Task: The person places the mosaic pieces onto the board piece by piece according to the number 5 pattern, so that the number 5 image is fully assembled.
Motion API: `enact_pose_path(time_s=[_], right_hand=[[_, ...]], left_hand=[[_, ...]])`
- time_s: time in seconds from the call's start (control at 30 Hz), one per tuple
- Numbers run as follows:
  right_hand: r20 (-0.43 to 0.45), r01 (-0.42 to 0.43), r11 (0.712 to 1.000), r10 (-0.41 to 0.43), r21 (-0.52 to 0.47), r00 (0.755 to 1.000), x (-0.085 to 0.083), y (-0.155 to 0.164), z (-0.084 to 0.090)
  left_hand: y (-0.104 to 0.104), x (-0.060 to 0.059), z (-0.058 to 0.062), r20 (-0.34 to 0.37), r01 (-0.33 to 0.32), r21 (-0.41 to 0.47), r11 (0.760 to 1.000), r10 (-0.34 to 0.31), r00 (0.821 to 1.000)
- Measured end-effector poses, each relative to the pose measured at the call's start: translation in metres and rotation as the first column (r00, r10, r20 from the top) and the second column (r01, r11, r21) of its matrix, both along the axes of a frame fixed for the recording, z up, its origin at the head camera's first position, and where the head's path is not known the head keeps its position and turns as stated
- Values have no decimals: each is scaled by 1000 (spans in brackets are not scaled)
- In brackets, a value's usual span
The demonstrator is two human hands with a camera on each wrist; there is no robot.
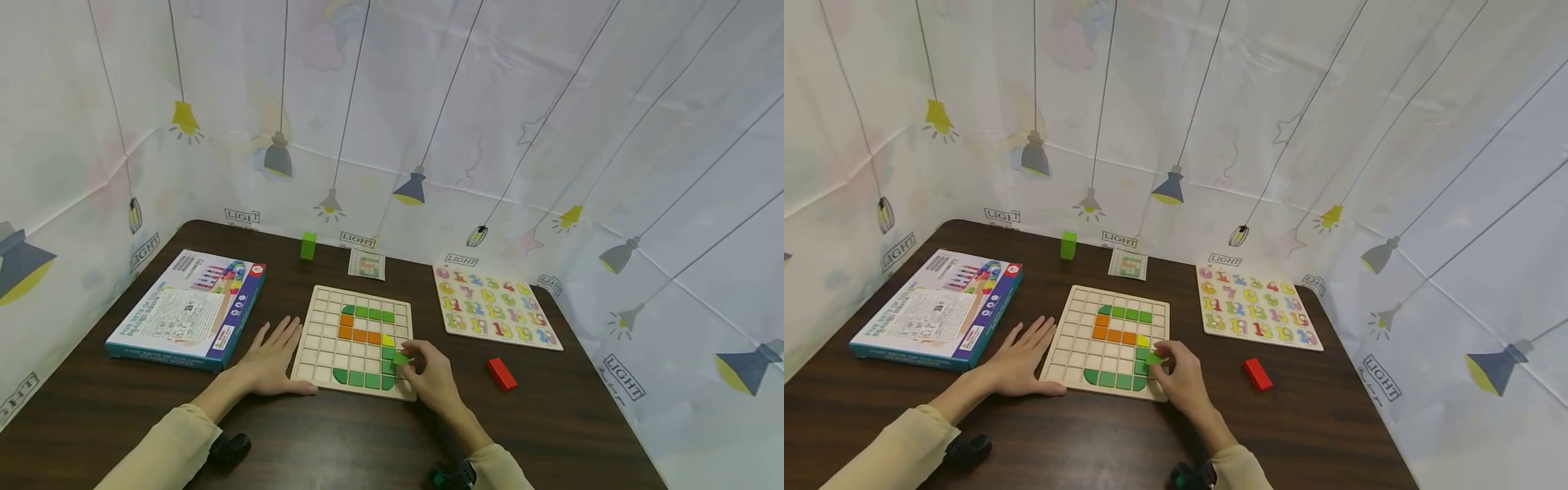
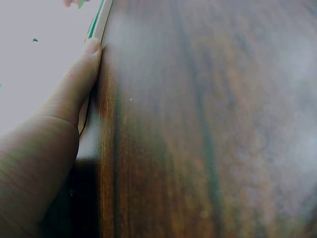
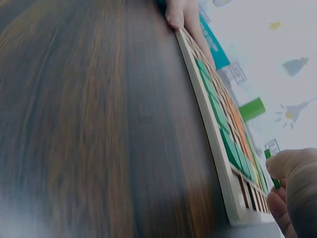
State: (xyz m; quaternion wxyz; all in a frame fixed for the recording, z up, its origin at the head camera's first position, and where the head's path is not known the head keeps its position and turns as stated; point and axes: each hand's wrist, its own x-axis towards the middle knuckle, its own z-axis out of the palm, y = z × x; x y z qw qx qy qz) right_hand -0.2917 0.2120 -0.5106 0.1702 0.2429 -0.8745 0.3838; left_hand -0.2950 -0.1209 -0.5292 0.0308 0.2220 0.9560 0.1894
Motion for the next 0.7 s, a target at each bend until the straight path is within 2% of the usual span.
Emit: enact_pose_path(time_s=[0.13,0.37,0.57,0.7], right_hand=[[4,-41,999,41,-18,999,-2,-12,-1],[-6,-94,996,94,4,996,-6,-32,-4],[26,-135,991,134,16,991,-7,-50,-4],[48,-155,988,155,13,987,-7,-61,-5]], left_hand=[[0,2,5,4,11,7,1000,-11,1000],[-1,0,2,-3,17,31,999,-17,1000],[-1,-2,-1,2,2,-9,1000,-2,1000],[0,-3,-4,-7,0,0,1000,0,1000]])
